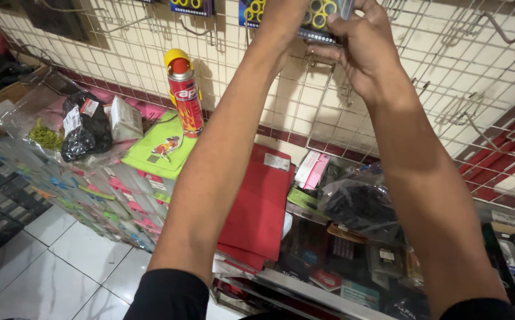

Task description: The person picks up packaged motorcycle parts from a shelf and places them onto a display counter, lining them up with other items.

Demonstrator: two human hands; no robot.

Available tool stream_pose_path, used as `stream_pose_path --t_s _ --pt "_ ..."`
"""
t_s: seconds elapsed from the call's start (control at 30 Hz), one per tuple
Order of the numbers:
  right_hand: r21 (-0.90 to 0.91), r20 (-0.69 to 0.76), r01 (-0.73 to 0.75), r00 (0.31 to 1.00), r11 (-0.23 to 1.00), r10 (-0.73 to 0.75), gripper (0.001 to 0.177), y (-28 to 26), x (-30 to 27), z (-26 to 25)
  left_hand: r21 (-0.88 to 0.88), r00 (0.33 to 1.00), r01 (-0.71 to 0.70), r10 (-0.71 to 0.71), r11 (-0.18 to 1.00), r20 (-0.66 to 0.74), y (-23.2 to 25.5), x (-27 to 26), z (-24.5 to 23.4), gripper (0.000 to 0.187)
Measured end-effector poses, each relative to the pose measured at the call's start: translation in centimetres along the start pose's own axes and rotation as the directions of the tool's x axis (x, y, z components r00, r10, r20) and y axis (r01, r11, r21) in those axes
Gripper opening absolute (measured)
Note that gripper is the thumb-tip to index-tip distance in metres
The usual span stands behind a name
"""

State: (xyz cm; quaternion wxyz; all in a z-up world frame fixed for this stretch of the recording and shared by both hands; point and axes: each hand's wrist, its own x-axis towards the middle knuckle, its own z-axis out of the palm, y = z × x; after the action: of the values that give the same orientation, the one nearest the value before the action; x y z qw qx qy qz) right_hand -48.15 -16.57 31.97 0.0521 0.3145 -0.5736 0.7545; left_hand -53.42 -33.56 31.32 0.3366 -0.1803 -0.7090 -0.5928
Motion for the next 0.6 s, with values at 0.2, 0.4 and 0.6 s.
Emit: stream_pose_path --t_s 0.2,0.4,0.6 --pt "-0.04 0.039 0.016 0.999 0.999 -0.015 0.04 1.0 -0.1 -0.3 -0.005 1.0 0.01 -0.01 1.0 -0.014 0.0 0.0 -0.3 0.039" --pt "-0.079 0.04 0.092 0.995 0.993 -0.089 0.043 0.1 -2.4 -0.1 -0.002 0.999 0.034 -0.034 0.999 0.008 -0.3 0.2 -0.6 0.037" --pt "-0.137 0.097 0.246 0.967 0.96 -0.234 0.044 -0.8 -3.7 0.0 -0.007 0.992 0.097 -0.096 0.995 0.079 -1.0 0.4 -1.0 0.035"
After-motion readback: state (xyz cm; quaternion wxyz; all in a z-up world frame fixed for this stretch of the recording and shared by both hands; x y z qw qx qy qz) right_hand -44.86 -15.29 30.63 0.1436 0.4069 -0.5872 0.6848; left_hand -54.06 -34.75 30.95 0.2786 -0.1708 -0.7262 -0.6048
